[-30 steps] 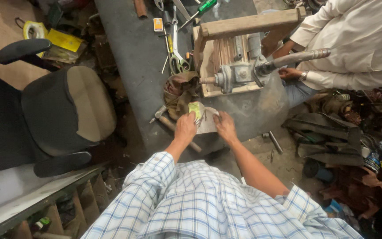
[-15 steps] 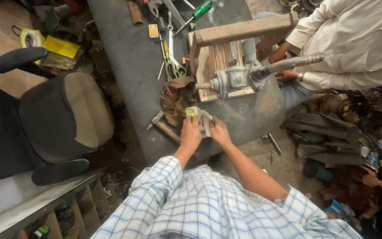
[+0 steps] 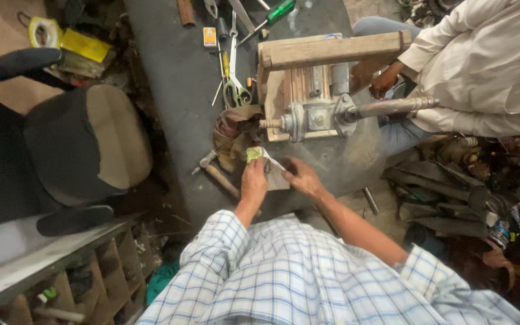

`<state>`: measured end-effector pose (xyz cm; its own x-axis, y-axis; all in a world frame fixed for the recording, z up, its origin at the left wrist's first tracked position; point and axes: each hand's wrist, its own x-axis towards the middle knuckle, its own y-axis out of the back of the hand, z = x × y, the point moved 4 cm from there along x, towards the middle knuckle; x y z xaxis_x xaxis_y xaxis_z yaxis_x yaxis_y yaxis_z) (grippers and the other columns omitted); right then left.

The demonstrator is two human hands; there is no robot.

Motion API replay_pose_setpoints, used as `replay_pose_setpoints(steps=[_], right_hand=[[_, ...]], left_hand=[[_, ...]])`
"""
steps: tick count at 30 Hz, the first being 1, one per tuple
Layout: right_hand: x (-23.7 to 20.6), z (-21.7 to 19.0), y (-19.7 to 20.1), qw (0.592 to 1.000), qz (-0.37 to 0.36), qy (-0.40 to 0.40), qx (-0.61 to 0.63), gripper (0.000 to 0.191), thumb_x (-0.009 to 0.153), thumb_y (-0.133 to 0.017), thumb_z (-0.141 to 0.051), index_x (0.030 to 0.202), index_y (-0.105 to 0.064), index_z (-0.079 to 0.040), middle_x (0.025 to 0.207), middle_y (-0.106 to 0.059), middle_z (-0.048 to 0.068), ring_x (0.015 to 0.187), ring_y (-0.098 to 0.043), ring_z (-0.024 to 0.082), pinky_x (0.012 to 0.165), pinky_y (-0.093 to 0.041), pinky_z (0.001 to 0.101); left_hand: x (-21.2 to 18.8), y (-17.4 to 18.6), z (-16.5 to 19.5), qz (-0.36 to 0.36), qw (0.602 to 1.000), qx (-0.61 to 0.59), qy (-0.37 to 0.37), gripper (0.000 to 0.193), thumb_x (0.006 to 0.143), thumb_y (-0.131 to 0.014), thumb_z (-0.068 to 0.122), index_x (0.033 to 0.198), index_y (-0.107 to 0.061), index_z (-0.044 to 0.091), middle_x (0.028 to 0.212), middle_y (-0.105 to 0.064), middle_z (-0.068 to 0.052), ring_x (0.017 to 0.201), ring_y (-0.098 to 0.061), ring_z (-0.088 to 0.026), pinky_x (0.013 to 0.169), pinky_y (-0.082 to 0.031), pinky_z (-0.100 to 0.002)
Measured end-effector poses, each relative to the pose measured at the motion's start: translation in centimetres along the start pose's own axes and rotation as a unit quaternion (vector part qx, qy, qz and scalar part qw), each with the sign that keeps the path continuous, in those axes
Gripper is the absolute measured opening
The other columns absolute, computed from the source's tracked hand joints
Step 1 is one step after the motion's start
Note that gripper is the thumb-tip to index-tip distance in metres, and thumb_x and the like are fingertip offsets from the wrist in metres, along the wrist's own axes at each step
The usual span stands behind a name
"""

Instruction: The person uses a hammer and a screwdriver to adjust and tighten components of a small electromechanical device mounted on a wooden frame. They repeatedly strike the device with the hammer and manipulate a metal rod with the screwdriver while another person observes.

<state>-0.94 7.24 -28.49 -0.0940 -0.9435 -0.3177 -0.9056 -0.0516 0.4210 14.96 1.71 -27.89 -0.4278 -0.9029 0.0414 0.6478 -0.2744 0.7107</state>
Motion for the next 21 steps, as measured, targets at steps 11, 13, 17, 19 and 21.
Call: replay_pose_setpoints(steps=[11,13,17,19,21], right_hand=[[5.2,-1.1,1.2,0.995,-0.012,0.021,-0.097,0.066,0.080,-0.079,-0.031,0.131,-0.049,0.000,0.105,-0.069,0.025,0.101,-0.066,0.044,0.085,-0.053,0.0517],[5.4,-1.9,0.1,0.990,-0.014,0.036,-0.135,0.069,0.075,-0.084,-0.030,0.126,-0.048,0.001,0.102,-0.067,0.027,0.099,-0.064,0.047,0.082,-0.051,0.0550],[5.1,-0.9,-2.9,0.979,-0.031,0.090,-0.182,0.053,0.077,-0.082,-0.025,0.113,-0.051,-0.001,0.105,-0.062,0.028,0.095,-0.062,0.050,0.078,-0.051,0.0575],[5.2,0.4,-3.8,0.968,-0.038,0.127,-0.212,0.045,0.080,-0.079,-0.021,0.112,-0.052,-0.003,0.108,-0.059,0.028,0.093,-0.061,0.050,0.077,-0.051,0.0569],[5.7,1.6,-3.9,0.955,-0.042,0.154,-0.248,0.038,0.080,-0.075,-0.017,0.112,-0.055,-0.007,0.109,-0.058,0.027,0.091,-0.063,0.047,0.076,-0.052,0.0550]], left_hand=[[-2.1,-0.5,-0.7,0.164,0.942,-0.166,0.241,0.032,0.093,-0.064,0.016,0.124,-0.063,0.007,0.112,-0.073,-0.019,0.105,-0.068,-0.039,0.091,-0.052,-0.046],[-2.6,-1.4,-2.2,0.171,0.899,-0.261,0.307,0.028,0.100,-0.059,0.020,0.126,-0.063,0.009,0.114,-0.073,-0.018,0.107,-0.071,-0.036,0.093,-0.053,-0.044],[-3.3,-3.3,-3.9,0.168,0.922,-0.189,0.295,0.042,0.086,-0.067,0.016,0.127,-0.060,0.008,0.115,-0.072,-0.020,0.107,-0.069,-0.038,0.093,-0.053,-0.045],[-3.0,-4.5,-3.7,0.156,0.939,-0.130,0.279,0.050,0.084,-0.073,0.018,0.130,-0.057,0.007,0.116,-0.070,-0.023,0.108,-0.066,-0.041,0.092,-0.052,-0.047],[-2.1,-5.4,-2.6,0.169,0.947,-0.129,0.239,0.046,0.082,-0.072,0.015,0.127,-0.060,0.008,0.115,-0.073,-0.021,0.109,-0.069,-0.040,0.094,-0.053,-0.046]])
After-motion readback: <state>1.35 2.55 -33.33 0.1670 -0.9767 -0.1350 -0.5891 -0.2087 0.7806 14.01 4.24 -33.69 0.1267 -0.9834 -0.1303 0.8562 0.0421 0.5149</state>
